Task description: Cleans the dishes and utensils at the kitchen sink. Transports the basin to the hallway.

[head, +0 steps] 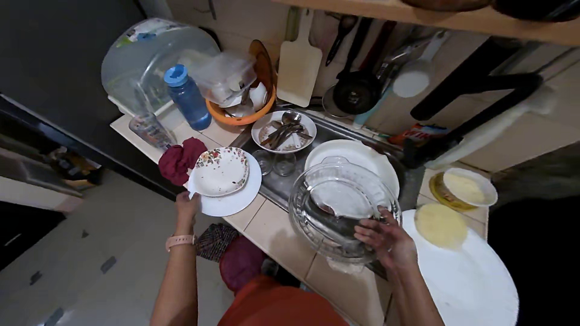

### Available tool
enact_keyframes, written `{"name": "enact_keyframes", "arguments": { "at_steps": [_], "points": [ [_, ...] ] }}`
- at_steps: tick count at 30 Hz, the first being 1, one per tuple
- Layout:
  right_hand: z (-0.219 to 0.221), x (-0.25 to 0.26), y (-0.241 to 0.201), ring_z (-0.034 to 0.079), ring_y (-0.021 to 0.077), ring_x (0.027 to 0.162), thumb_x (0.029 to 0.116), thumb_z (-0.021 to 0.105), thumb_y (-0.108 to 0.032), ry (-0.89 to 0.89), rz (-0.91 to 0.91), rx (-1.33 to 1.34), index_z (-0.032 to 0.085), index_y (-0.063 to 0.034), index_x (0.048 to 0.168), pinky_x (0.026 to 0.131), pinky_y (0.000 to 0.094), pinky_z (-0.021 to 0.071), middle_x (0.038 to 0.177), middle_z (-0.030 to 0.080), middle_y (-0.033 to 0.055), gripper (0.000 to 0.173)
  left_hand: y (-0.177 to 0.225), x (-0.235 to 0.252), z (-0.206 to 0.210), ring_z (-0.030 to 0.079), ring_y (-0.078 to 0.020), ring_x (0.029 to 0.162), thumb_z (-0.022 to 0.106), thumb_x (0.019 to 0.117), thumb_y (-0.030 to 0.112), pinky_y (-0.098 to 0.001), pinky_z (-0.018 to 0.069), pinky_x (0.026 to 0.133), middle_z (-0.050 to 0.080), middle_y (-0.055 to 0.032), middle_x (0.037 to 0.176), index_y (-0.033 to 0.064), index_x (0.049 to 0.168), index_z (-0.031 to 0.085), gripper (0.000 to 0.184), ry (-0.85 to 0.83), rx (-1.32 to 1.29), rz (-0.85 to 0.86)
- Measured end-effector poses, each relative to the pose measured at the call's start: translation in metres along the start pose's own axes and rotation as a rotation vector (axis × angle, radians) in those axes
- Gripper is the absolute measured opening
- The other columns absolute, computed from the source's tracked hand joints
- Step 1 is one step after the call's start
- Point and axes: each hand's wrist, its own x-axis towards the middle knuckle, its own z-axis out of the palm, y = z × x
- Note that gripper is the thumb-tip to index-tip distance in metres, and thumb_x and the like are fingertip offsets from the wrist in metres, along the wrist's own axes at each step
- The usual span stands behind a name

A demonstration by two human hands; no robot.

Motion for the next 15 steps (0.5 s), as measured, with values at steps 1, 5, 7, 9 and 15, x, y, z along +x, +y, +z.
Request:
{"name": "enact_keyframes", "arguments": {
  "at_steps": [1,5,7,9,15],
  "points": [
    [0.000,0.000,0.001,0.072,0.0192,0.068,0.1045,0.018,-0.014,-0.003,0.003,0.001,0.020,-0.0108,0.157,0.063,0.0351,0.0618,0.087,0.070,0.0063,0.052,-0.003,-0.002,0.004,0.060,-0.0358,0.116,0.060,0.1037,0.016,-0.0477,0.0526,0.095,0.051,-0.0328,0.139,-0.0078,0.149,0.033,0.058,-0.013,-0.112,-0.048],
    [0.002,0.001,0.005,0.072,0.0205,0.067,0.1030,0.020,-0.012,-0.011,0.030,0.013,0.021,-0.0113,0.157,0.063,0.0362,0.0620,0.087,0.070,0.0076,0.054,-0.012,-0.004,0.017,0.066,-0.0206,0.086,0.064,0.0999,0.006,-0.0359,0.0582,0.074,0.062,-0.0224,0.113,-0.0062,0.140,0.044,0.046,0.027,-0.433,-0.161],
    [0.006,0.002,0.006,0.072,0.0206,0.066,0.1031,0.021,-0.011,-0.018,0.037,0.014,0.022,-0.0113,0.157,0.062,0.0359,0.0619,0.086,0.070,0.0077,0.054,-0.016,-0.003,0.018,0.068,-0.0167,0.081,0.063,0.1010,0.010,-0.0325,0.0586,0.070,0.066,-0.0179,0.108,-0.0036,0.137,0.048,0.041,-0.022,-0.443,-0.175],
    [0.009,0.003,0.007,0.072,0.0199,0.065,0.1024,0.021,-0.011,-0.041,0.033,0.013,0.020,-0.0108,0.157,0.061,0.0349,0.0616,0.085,0.070,0.0074,0.054,-0.015,-0.003,0.019,0.069,-0.0185,0.086,0.066,0.0990,0.009,-0.0343,0.0595,0.073,0.067,-0.0186,0.113,-0.0011,0.141,0.047,0.047,-0.072,-0.396,-0.143],
    [0.019,0.004,0.009,0.071,0.0197,0.066,0.1011,0.023,-0.011,-0.077,0.047,-0.011,0.019,-0.0098,0.157,0.062,0.0346,0.0616,0.086,0.070,0.0076,0.057,0.001,-0.010,0.022,0.067,-0.0249,0.099,0.074,0.0882,-0.001,-0.0401,0.0575,0.086,0.063,-0.0252,0.122,-0.0073,0.138,0.049,0.056,0.030,-0.291,-0.050]
  ]
}}
